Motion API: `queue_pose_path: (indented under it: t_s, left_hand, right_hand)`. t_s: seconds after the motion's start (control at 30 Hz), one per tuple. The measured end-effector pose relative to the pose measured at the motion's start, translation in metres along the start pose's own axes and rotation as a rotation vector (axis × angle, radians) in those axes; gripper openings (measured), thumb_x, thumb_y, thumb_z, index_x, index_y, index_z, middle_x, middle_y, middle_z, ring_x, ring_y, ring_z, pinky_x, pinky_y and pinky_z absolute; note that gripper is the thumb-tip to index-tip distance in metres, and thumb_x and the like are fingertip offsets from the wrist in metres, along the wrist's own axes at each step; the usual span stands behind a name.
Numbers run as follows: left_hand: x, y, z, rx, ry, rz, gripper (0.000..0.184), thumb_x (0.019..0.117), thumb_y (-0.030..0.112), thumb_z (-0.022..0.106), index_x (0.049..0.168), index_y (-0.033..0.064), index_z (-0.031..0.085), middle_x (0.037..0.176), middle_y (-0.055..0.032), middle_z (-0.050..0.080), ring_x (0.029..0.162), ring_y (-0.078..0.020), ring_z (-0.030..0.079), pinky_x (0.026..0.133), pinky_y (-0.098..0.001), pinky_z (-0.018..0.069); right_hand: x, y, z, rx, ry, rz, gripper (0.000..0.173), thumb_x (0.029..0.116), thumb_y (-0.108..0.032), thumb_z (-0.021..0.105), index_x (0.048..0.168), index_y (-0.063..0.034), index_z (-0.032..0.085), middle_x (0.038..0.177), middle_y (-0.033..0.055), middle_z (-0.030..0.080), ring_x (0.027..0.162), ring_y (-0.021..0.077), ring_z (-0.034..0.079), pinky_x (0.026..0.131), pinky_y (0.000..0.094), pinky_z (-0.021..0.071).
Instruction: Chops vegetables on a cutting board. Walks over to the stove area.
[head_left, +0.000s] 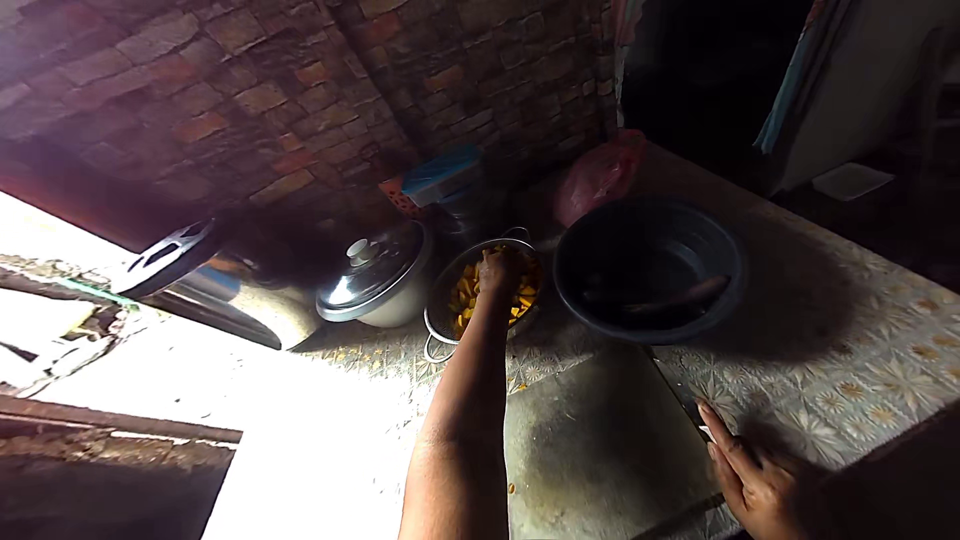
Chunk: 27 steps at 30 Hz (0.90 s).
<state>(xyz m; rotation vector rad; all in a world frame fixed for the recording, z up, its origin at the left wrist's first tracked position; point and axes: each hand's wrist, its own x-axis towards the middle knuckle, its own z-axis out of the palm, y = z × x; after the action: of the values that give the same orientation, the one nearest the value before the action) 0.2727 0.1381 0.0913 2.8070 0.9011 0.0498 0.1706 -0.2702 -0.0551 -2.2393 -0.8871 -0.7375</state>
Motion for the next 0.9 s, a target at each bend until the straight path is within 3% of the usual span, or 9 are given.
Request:
queue_pose_path:
  t_s: [0.17, 0.23, 0.37, 0.47, 0.53, 0.6, 0.7, 0.8, 0.9]
  left_hand:
    - [0.003, 0.018, -0.003, -0.058, -0.085, 0.084, 0.036, 0.1011, 0.026, 0.062, 0.13, 0.0043, 0.067, 0.126, -0.027, 0.066, 0.123, -0.046, 0.06, 0.104, -0.0666, 0.0444]
    - [-0.006, 0.026, -0.013, -0.117, -0.083, 0.084, 0.043, 0.1029, 0.024, 0.059, 0.142, 0.0056, 0.058, 0.13, -0.0282, 0.063, 0.125, -0.0466, 0.06, 0.105, -0.0663, 0.0445]
    - [-0.036, 0.056, -0.028, -0.082, 0.022, 0.105, 0.043, 0.1019, 0.031, 0.06, 0.138, 0.0065, 0.062, 0.136, -0.0258, 0.061, 0.127, -0.048, 0.057, 0.102, -0.0709, 0.0437]
    - [-0.061, 0.093, -0.024, -0.031, 0.045, 0.354, 0.039, 0.0988, 0.03, 0.067, 0.13, 0.0058, 0.068, 0.137, -0.0229, 0.061, 0.13, -0.0446, 0.054, 0.105, -0.0666, 0.0438]
    - [-0.069, 0.117, -0.011, -0.009, -0.1, 0.617, 0.04, 0.0931, 0.03, 0.075, 0.129, 0.0129, 0.071, 0.133, -0.0164, 0.065, 0.129, -0.0362, 0.058, 0.108, -0.0574, 0.0466]
    - [-0.071, 0.14, 0.007, 0.052, -0.314, 0.751, 0.045, 0.0907, 0.036, 0.077, 0.131, 0.0157, 0.07, 0.134, -0.0128, 0.065, 0.132, -0.0321, 0.057, 0.112, -0.0544, 0.0438]
    - [-0.074, 0.164, 0.03, 0.254, -0.501, 0.654, 0.046, 0.0951, 0.024, 0.07, 0.137, 0.0055, 0.062, 0.146, -0.0192, 0.055, 0.14, -0.0401, 0.047, 0.113, -0.0644, 0.0368]
    - [-0.081, 0.177, 0.045, 0.371, -0.515, 0.525, 0.04, 0.104, 0.014, 0.054, 0.142, 0.0006, 0.056, 0.154, -0.0207, 0.047, 0.144, -0.0449, 0.04, 0.109, -0.0679, 0.0396]
    - [-0.08, 0.181, 0.048, 0.375, -0.483, 0.499, 0.036, 0.1033, 0.01, 0.051, 0.136, -0.0012, 0.059, 0.147, -0.0228, 0.054, 0.139, -0.0458, 0.047, 0.105, -0.068, 0.0433]
  right_hand:
    - [-0.001, 0.001, 0.002, 0.004, 0.027, 0.0, 0.043, 0.1021, -0.024, 0.044, 0.128, -0.0082, 0.073, 0.058, 0.007, 0.061, 0.044, 0.0207, 0.055, 0.043, 0.0339, 0.0434]
    - [-0.001, 0.001, 0.003, 0.009, 0.035, -0.005, 0.043, 0.1033, -0.025, 0.043, 0.129, -0.0086, 0.073, 0.058, 0.0064, 0.061, 0.045, 0.0201, 0.055, 0.043, 0.0336, 0.0431]
    - [-0.001, 0.001, 0.005, -0.011, 0.051, -0.004, 0.043, 0.102, -0.025, 0.044, 0.128, -0.0112, 0.074, 0.058, 0.0053, 0.06, 0.043, 0.0193, 0.054, 0.041, 0.0334, 0.0416]
    - [-0.001, 0.0, 0.004, -0.021, 0.042, 0.0, 0.043, 0.1008, -0.025, 0.044, 0.128, -0.0118, 0.074, 0.058, 0.0057, 0.062, 0.044, 0.0204, 0.056, 0.042, 0.0347, 0.0433]
    - [-0.001, 0.001, 0.004, -0.019, 0.038, 0.003, 0.042, 0.1015, -0.026, 0.045, 0.128, -0.0111, 0.074, 0.059, 0.0058, 0.063, 0.045, 0.0206, 0.058, 0.042, 0.0356, 0.0457]
    - [-0.002, 0.001, 0.005, -0.017, 0.043, 0.002, 0.043, 0.1014, -0.025, 0.044, 0.128, -0.0109, 0.074, 0.059, 0.0055, 0.062, 0.045, 0.0204, 0.058, 0.042, 0.0359, 0.0459]
    - [-0.003, 0.002, 0.006, -0.02, 0.054, -0.004, 0.044, 0.1015, -0.026, 0.043, 0.129, -0.0117, 0.073, 0.059, 0.0047, 0.061, 0.046, 0.0193, 0.057, 0.043, 0.0344, 0.0454]
    - [-0.003, 0.004, 0.005, -0.024, 0.041, -0.009, 0.044, 0.1005, -0.027, 0.043, 0.13, -0.0123, 0.073, 0.058, 0.0034, 0.06, 0.045, 0.0186, 0.057, 0.043, 0.0345, 0.0462]
    - [-0.002, 0.005, 0.006, -0.026, 0.045, -0.018, 0.043, 0.1009, -0.026, 0.043, 0.13, -0.0129, 0.073, 0.057, 0.0034, 0.06, 0.046, 0.0192, 0.057, 0.043, 0.0342, 0.046]
